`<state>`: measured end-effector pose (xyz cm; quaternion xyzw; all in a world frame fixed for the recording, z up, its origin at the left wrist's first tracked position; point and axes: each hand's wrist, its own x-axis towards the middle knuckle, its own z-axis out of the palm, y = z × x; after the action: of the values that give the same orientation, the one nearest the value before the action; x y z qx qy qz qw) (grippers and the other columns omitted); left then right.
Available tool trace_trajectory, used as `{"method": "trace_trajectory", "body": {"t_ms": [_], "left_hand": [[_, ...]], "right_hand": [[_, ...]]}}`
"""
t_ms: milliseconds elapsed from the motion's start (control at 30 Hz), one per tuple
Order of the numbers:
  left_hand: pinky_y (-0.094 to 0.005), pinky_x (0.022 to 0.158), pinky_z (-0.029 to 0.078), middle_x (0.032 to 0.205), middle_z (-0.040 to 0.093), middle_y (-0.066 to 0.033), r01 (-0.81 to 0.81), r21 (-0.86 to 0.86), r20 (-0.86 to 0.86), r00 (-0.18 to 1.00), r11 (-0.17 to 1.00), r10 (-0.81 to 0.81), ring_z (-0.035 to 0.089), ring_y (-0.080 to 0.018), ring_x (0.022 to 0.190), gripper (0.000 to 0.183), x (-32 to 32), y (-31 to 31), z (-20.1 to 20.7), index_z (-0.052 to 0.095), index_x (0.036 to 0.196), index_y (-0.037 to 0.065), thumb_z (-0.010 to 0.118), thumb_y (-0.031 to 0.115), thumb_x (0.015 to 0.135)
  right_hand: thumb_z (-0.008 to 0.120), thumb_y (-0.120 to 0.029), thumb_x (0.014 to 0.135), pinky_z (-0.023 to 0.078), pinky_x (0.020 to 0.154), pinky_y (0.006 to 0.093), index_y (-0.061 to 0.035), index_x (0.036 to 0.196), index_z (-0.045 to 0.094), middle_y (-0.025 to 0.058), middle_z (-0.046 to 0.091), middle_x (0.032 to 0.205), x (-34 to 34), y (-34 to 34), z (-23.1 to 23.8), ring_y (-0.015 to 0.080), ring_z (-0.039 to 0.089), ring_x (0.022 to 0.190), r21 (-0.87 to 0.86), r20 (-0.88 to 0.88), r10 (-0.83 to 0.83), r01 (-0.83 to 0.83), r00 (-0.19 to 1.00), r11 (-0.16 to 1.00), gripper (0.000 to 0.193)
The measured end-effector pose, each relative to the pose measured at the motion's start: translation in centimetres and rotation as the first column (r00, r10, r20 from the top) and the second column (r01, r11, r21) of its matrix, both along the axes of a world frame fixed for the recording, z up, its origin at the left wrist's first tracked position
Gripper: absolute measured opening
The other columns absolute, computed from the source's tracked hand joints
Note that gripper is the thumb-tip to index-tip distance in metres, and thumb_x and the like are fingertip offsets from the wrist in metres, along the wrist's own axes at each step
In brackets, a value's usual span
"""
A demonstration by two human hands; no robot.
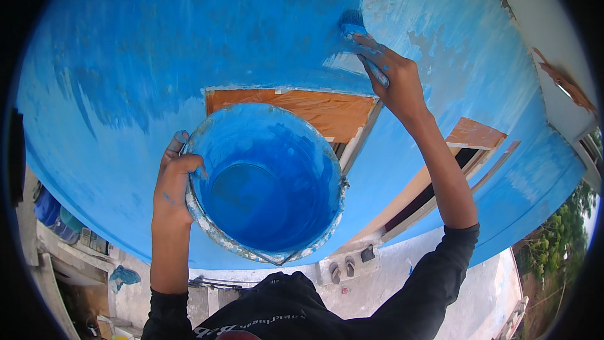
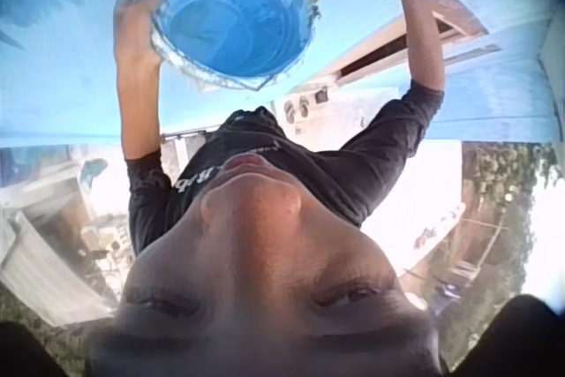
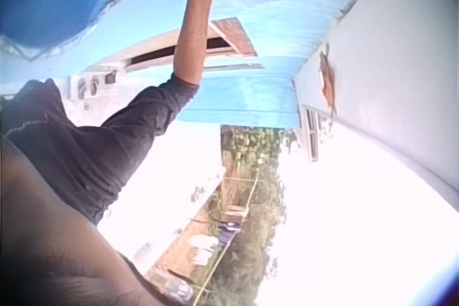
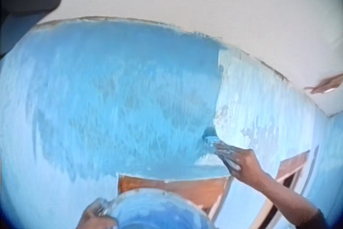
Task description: The person paints the upper exterior wall of a building using a brush while holding a bucket of blue paint.
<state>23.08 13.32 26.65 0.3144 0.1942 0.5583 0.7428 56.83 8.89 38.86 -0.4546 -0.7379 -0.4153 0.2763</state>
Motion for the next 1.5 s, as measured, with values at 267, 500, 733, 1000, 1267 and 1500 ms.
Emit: {"method": "trace_trajectory", "body": {"t_ms": [267, 500, 733, 1000, 1267, 1500], "left_hand": [[-0.0264, 0.043, 0.049, 0.070, 0.061, -0.0092, -0.068, 0.069, -0.074, 0.995, 0.995, 0.073, 0.057, -0.0133, 0.049, 0.037, 1.0, -0.1, -0.6, 0.053, 0.099, 0.004, 0.051, -0.013, 0.067], [-0.0256, 0.044, 0.049, 0.072, 0.063, -0.0084, -0.063, 0.115, -0.099, 0.992, 0.991, 0.075, 0.059, -0.0130, 0.051, 0.036, 1.0, 0.0, -1.6, 0.053, 0.099, 0.005, 0.051, -0.013, 0.068], [-0.0264, 0.044, 0.049, 0.072, 0.063, -0.0086, -0.074, 0.038, -0.139, 0.987, 0.997, 0.079, 0.059, -0.0136, 0.052, 0.035, 1.4, -0.4, -0.7, 0.053, 0.098, 0.005, 0.051, -0.013, 0.068], [-0.0251, 0.045, 0.050, 0.081, 0.064, -0.0102, -0.093, 0.076, -0.109, 0.989, 0.993, 0.101, 0.060, -0.0145, 0.054, 0.032, 0.9, -0.5, -1.8, 0.054, 0.089, 0.005, 0.050, -0.014, 0.065], [-0.0245, 0.056, 0.050, 0.088, 0.064, -0.0086, -0.057, 0.100, -0.272, 0.959, 0.993, 0.082, 0.062, -0.0123, 0.066, 0.033, -4.2, -0.9, -10.1, 0.055, 0.088, 0.003, 0.050, -0.017, 0.062], [-0.0222, 0.055, 0.043, 0.085, 0.063, -0.0050, -0.281, 0.025, -0.348, 0.897, 0.960, 0.272, 0.056, -0.0090, 0.064, 0.033, -9.3, -3.1, -18.5, 0.056, 0.089, 0.003, 0.050, -0.019, 0.065]], "right_hand": [[0.068, 0.001, 0.085, 0.057, 0.090, 0.0381, -0.0054, 0.106, 0.074, 0.0088, 0.071, 0.116, -2.9, -2.8, -2.8, 0.0277, 0.069, 0.105, -0.466, -0.260, 0.010, -0.135, 0.966, 0.875, 0.023], [0.070, -0.008, 0.088, 0.058, 0.082, 0.0321, -0.0096, 0.108, 0.076, 0.0085, 0.073, 0.109, -0.1, 0.6, 4.4, 0.0247, 0.072, 0.096, -0.051, -0.100, 0.200, -0.206, 0.975, 0.977, 0.020], [0.072, -0.006, 0.085, 0.060, 0.075, 0.0305, -0.0106, 0.110, 0.074, 0.0052, 0.072, 0.113, 1.1, 1.9, 3.9, 0.0248, 0.073, 0.092, 0.115, 0.189, 0.049, -0.071, 0.981, 0.991, 0.025], [0.074, -0.004, 0.081, 0.059, 0.075, 0.0351, -0.0075, 0.109, 0.074, 0.0107, 0.074, 0.107, -3.7, -3.5, -4.6, 0.0258, 0.073, 0.086, -0.477, -0.276, 0.080, -0.209, 0.958, 0.854, 0.028], [0.073, -0.010, 0.084, 0.058, 0.081, 0.0340, -0.0038, 0.099, 0.077, 0.0108, 0.075, 0.102, -9.2, -5.1, -19.1, 0.0223, 0.073, 0.089, -0.557, -0.752, -0.023, -0.617, 0.659, 0.556, 0.016], [0.072, -0.016, 0.088, 0.055, 0.073, 0.0296, -0.0047, 0.101, 0.076, 0.0109, 0.075, 0.097, -18.8, -2.2, -33.2, 0.0162, 0.069, 0.076, -0.583, -0.805, -0.357, -0.742, 0.473, 0.330, 0.017]]}}
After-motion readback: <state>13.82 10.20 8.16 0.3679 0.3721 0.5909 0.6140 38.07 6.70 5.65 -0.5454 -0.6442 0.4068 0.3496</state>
